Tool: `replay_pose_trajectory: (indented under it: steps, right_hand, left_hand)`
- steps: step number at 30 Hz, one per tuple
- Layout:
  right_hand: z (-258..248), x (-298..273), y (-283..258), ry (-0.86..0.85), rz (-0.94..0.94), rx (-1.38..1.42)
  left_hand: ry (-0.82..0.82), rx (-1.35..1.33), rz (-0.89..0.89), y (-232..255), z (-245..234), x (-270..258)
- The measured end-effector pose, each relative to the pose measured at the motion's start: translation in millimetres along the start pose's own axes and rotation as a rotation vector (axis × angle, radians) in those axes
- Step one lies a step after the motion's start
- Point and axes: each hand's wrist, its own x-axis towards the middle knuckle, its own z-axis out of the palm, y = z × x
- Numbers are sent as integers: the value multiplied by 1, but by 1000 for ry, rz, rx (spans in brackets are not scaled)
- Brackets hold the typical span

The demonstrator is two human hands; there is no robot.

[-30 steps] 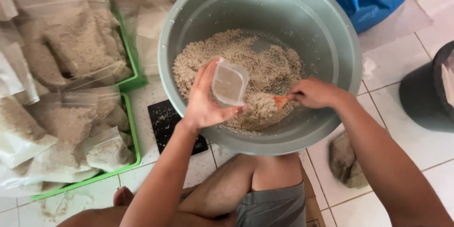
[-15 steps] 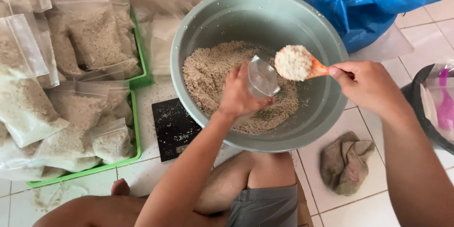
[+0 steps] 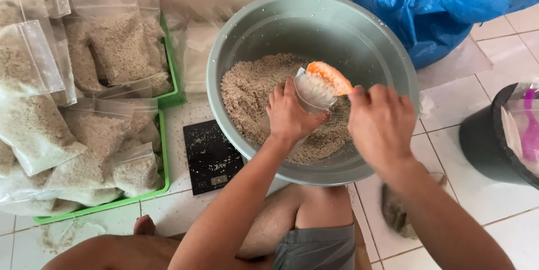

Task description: Manually portioning granular food into plastic bags using a scoop and a digital scale.

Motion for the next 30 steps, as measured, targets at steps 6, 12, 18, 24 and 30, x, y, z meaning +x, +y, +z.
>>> replay_pose_trajectory:
  steps: [6,12,18,24,30]
  right_hand:
    - [-11,3,17,1,81,47]
    - [92,-14,38,-415,415,187]
    - [224,-41,18,-956,460,164]
    - [272,-62,-2,-1080,534,373]
    - [259,-50,-19,-1070,472,913]
  left_hand:
    - [62,8,59,-18,2,1]
    - [362,-84,321,-28,-10,-18]
    - [347,-174,252,-30,-4,-22]
    - [407,-116,318,-32,0,-22]
    - [446,-132,377,-35,4,-17]
